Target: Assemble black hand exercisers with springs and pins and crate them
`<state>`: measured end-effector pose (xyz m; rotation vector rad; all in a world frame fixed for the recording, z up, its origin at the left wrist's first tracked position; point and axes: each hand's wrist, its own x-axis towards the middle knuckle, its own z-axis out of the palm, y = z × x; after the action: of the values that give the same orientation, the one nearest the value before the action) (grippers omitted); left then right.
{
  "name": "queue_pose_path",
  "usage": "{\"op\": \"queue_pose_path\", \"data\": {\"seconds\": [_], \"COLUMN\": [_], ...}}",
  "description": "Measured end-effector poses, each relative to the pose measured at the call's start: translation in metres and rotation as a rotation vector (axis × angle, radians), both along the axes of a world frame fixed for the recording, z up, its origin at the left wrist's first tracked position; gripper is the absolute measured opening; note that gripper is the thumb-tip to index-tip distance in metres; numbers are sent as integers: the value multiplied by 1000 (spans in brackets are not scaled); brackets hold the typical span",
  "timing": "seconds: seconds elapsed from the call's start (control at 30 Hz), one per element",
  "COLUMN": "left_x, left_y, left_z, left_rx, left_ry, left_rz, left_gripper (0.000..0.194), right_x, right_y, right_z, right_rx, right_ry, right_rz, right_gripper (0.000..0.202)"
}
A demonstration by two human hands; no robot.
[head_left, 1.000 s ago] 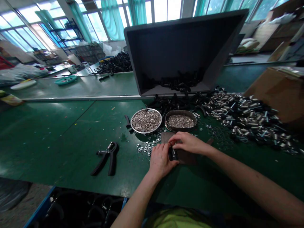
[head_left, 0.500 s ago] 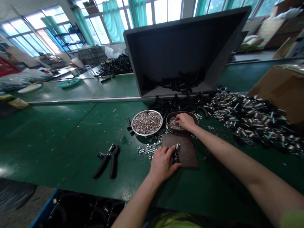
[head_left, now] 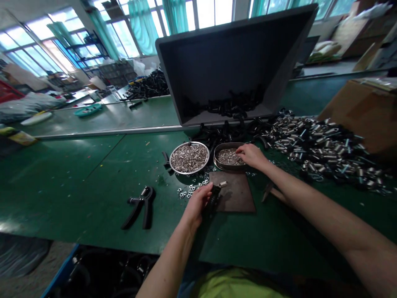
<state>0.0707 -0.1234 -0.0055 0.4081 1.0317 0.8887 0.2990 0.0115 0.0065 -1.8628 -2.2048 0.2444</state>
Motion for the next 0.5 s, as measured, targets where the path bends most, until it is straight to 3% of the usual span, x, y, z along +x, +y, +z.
{"op": "queue_pose_path", "data": {"seconds": [0.1, 0.23, 0.37, 0.5], "left_x": [2, 1, -2, -1], "left_y": [-4, -7, -8, -8], "left_z": [5, 11, 11, 9], "left_rx": [-82, -134, -175, -167], "left_ry": [-22, -198, -297, -360], "left_rz": [64, 88, 86, 97], "left_gripper": [31, 38, 43, 44], "right_x": [-10, -27, -26, -18], "right_y": [18, 29, 28, 19], "right_z": [-6, -14, -17, -9], "right_rx": [-81, -148, -107, -39], "right_ry": [-55, -78, -12, 132], "right_rz": [-28, -52, -64, -71], "right_gripper": [14, 17, 11, 16]}}
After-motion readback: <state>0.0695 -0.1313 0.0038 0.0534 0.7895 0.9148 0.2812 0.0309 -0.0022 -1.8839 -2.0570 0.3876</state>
